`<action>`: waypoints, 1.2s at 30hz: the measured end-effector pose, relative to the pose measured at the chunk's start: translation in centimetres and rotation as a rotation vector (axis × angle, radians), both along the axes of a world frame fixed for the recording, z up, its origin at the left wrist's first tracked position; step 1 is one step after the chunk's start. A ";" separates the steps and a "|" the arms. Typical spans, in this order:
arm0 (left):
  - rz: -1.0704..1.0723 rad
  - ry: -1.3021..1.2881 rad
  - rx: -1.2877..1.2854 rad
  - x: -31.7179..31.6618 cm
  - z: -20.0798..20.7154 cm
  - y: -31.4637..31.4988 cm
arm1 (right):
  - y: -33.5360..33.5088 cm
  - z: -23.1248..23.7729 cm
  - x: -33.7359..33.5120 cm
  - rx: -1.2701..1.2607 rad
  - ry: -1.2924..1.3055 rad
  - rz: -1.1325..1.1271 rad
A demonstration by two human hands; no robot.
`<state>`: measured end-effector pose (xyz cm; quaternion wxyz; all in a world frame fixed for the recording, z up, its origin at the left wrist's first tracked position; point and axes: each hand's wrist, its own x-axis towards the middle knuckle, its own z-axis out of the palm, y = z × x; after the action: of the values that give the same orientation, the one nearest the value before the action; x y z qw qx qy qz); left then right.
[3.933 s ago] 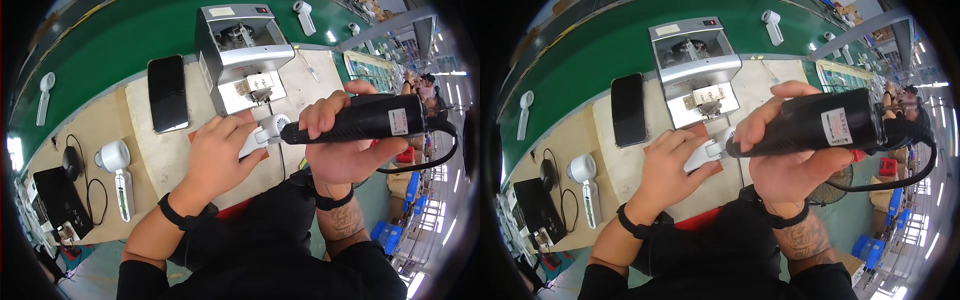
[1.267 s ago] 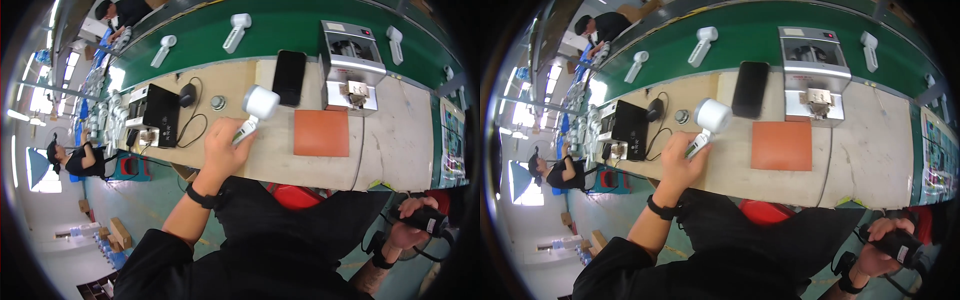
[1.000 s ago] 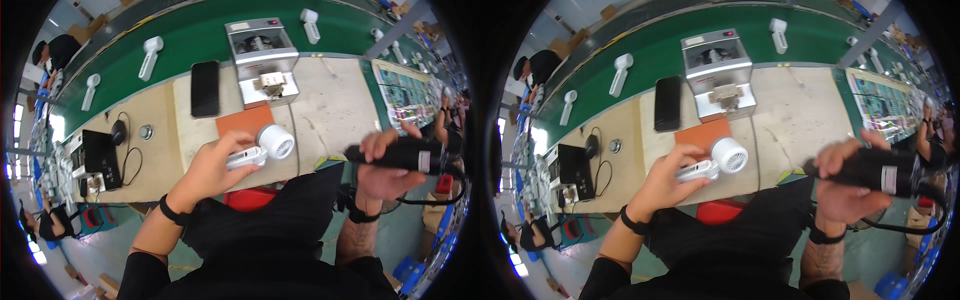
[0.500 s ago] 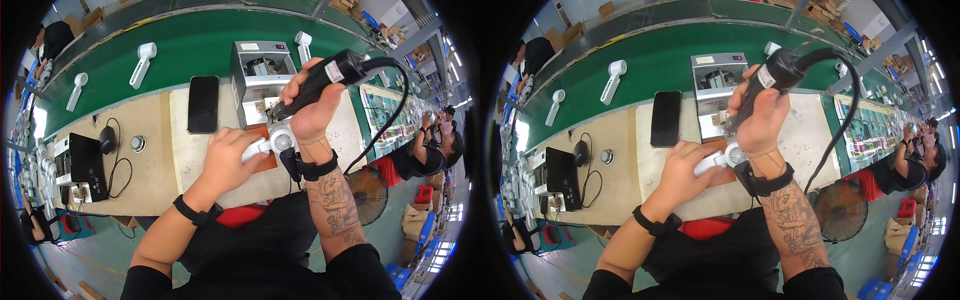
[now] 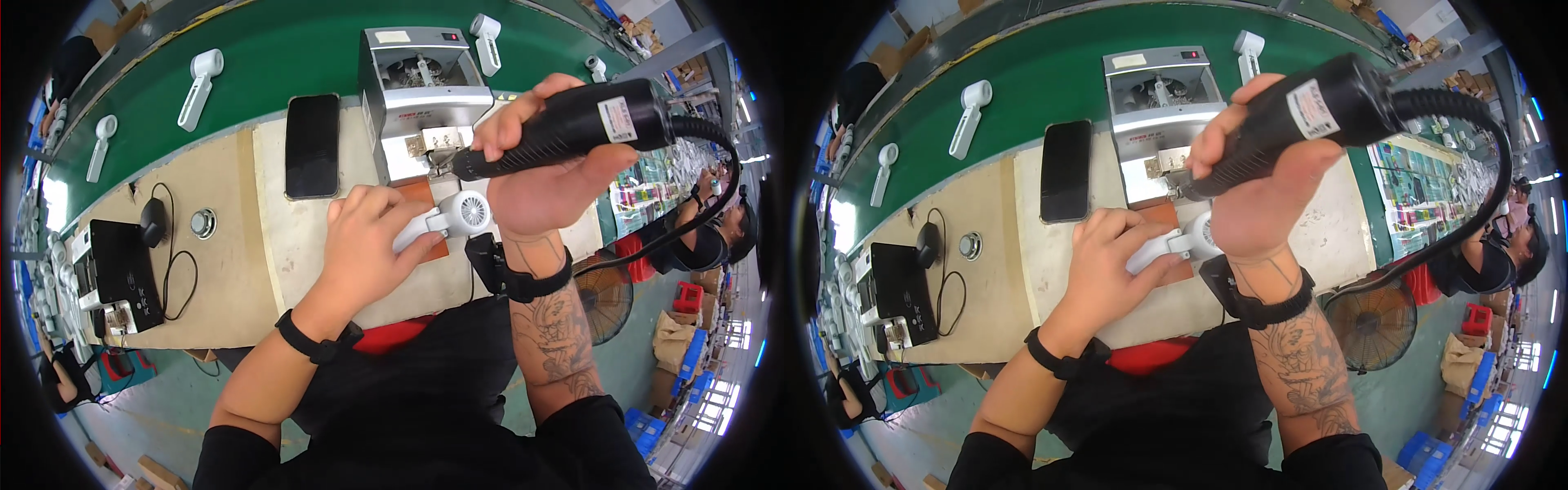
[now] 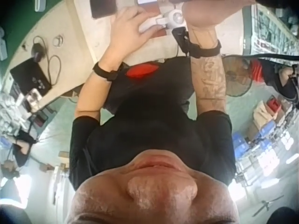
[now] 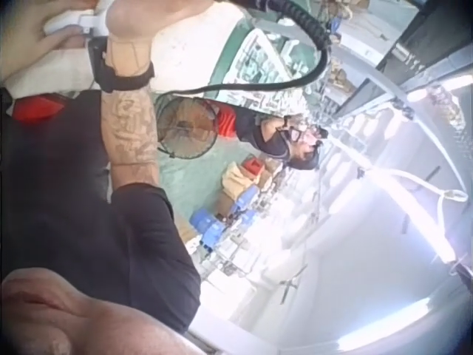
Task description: Assemble small plastic electronic components using a specialized electric screwdriver on a factory workbench.
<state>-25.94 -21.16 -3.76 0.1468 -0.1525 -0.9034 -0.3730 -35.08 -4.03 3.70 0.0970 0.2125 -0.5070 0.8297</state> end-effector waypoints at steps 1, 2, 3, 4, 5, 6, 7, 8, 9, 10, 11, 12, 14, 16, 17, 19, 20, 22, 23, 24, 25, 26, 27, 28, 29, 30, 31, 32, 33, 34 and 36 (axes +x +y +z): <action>0.001 -0.005 -0.010 0.1 0.0 0.1 | -0.2 -0.2 -0.5 -0.050 -0.014 0.042; -0.001 0.001 -0.012 0.1 -0.1 0.2 | -0.7 0.1 -0.6 0.087 0.007 -0.098; -0.003 0.001 -0.010 0.1 -0.1 0.3 | -0.9 -0.1 -0.9 0.131 0.007 -0.103; -0.003 -0.002 -0.011 0.2 -0.1 0.3 | -1.1 -0.4 -1.2 0.171 0.004 -0.107; -0.004 0.000 -0.015 0.3 -0.1 0.2 | -1.1 -0.9 -1.4 0.228 0.010 -0.101; -0.006 -0.002 -0.016 0.3 -0.1 0.2 | -1.0 -1.1 -1.4 0.224 0.012 -0.102; -0.004 -0.005 -0.016 0.3 -0.1 0.3 | -0.9 -1.2 -1.4 0.211 0.031 -0.090; -0.003 -0.005 -0.017 0.3 -0.1 0.3 | -0.9 -1.2 -1.3 0.198 0.049 -0.077; -0.001 0.012 -0.019 0.3 -0.1 0.3 | -0.8 -1.2 -1.3 0.201 0.053 -0.080; -0.003 0.029 -0.019 0.2 -0.2 0.3 | -0.7 -1.0 -1.2 0.203 0.051 -0.083; -0.006 0.028 -0.017 0.1 -0.2 0.4 | -0.6 -0.8 -1.0 0.220 0.029 -0.094; -0.003 0.029 -0.016 0.1 -0.1 0.4 | -0.4 -0.6 -0.8 0.238 0.005 -0.105; 0.003 0.026 -0.019 0.1 -0.2 0.2 | -0.3 -0.4 -0.1 0.205 -0.019 -0.094; 0.005 0.042 -0.015 0.0 -0.4 0.2 | 0.3 -0.4 0.7 0.145 -0.051 -0.068; 0.003 0.040 -0.012 0.0 -0.4 0.3 | 0.6 -0.4 1.1 0.111 -0.064 -0.035; 0.002 0.034 -0.019 0.0 -0.4 0.3 | 0.8 -0.4 1.8 0.078 -0.078 -0.003; 0.000 0.033 -0.017 0.0 -0.3 0.4 | 0.8 -0.4 2.1 0.062 -0.087 0.010; 0.008 0.027 -0.014 0.1 -0.3 0.4 | 0.8 -0.4 2.4 0.046 -0.098 0.022; 0.007 0.026 -0.014 0.1 -0.2 0.4 | 0.8 -0.4 2.6 0.045 -0.106 0.019; 0.007 0.024 -0.011 0.1 -0.2 0.4 | 0.8 -0.4 2.6 0.043 -0.113 0.015; 0.007 0.023 -0.010 0.1 -0.2 0.3 | 0.7 -0.4 2.7 0.042 -0.114 0.017; 0.009 0.022 -0.012 0.1 -0.3 0.3 | 0.6 -0.5 2.7 0.039 -0.116 0.018; 0.009 0.024 -0.010 0.1 -0.4 0.3 | 0.6 -0.6 2.7 0.036 -0.118 0.020; 0.009 0.027 -0.007 0.1 -0.4 0.3 | 0.5 -0.6 2.7 0.035 -0.119 0.022; 0.011 0.026 -0.008 0.1 -0.4 0.2 | 0.3 -0.6 2.8 0.109 -0.119 -0.019; 0.014 0.016 -0.016 0.1 -0.4 0.2 | 0.2 -0.6 2.8 0.182 -0.117 -0.061; 0.014 0.005 -0.024 0.1 -0.4 0.3 | 0.1 -0.9 2.7 0.182 -0.118 -0.062; 0.010 0.006 -0.023 -0.1 -0.4 0.4 | 0.1 -1.3 2.6 0.190 -0.103 -0.058; 0.011 0.026 -0.016 -0.2 -0.4 0.6 | 0.1 -1.8 2.6 0.199 -0.085 -0.058; 0.005 0.055 -0.002 -0.7 -0.1 1.0 | 0.3 -1.7 2.5 0.206 -0.073 -0.074; -0.003 0.064 -0.019 -0.4 0.3 1.1 | 0.7 -1.2 2.8 0.197 -0.067 0.009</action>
<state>-26.39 -20.08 -3.49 0.1735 -0.1671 -0.9015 -0.3594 -32.27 -3.31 2.47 0.0547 0.1954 -0.5879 0.7830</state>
